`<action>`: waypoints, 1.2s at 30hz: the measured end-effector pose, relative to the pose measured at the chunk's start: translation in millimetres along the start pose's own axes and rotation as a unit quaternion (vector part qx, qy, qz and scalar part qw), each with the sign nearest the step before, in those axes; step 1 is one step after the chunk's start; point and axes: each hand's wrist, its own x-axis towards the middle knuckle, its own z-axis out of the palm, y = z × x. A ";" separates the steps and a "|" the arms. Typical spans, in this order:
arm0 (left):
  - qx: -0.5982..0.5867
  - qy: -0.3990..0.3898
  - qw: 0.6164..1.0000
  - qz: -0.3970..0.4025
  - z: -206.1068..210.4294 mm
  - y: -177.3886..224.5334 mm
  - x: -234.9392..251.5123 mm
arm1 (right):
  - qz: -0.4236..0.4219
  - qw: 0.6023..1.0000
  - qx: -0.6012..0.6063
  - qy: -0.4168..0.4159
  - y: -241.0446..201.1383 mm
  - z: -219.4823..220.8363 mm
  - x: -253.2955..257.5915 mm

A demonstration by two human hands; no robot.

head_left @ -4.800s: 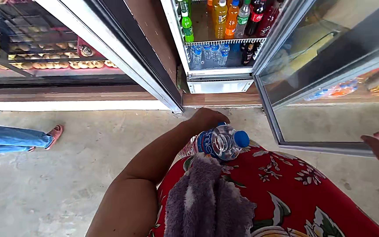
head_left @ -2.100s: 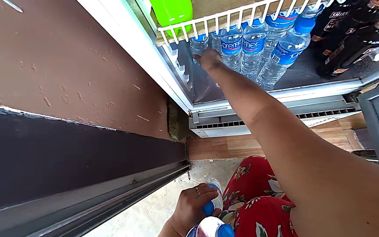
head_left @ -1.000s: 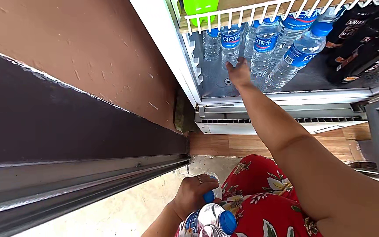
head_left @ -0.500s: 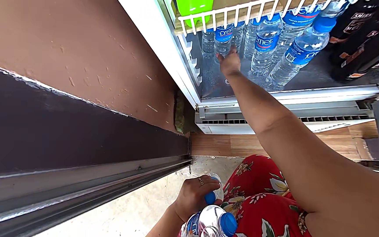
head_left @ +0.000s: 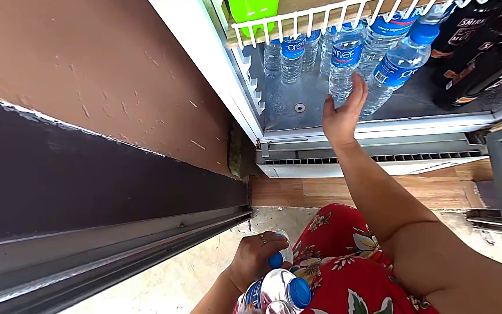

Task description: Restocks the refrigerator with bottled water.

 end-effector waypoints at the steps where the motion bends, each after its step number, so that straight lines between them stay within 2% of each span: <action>1: 0.000 -0.004 1.000 0.004 0.1 0.3 1.8 | 0.019 1.000 -0.009 0.011 5.1 2.4 1.6; 5: 0.006 -0.010 1.000 0.015 1.2 0.8 3.9 | 0.091 0.994 -0.053 0.005 13.4 24.2 29.7; 11: -0.001 0.000 1.000 0.001 0.1 0.2 -3.5 | 0.193 0.975 -0.101 -0.044 -0.7 22.7 56.7; 18: 0.004 0.000 1.000 -0.002 -2.7 1.7 -4.1 | 0.187 0.976 -0.054 -0.099 -10.2 55.8 64.7; 27: 0.002 -0.005 1.000 -0.007 -1.7 0.4 -4.8 | 0.236 0.968 -0.062 -0.058 -10.3 78.9 84.2; 31: 0.005 -0.002 1.000 0.000 -0.9 0.8 -2.7 | 0.229 0.969 -0.085 -0.042 -8.8 80.0 86.4; 36: 0.010 0.000 1.000 0.003 -1.1 2.4 -5.7 | 0.246 0.967 -0.024 -0.062 -9.6 79.1 81.5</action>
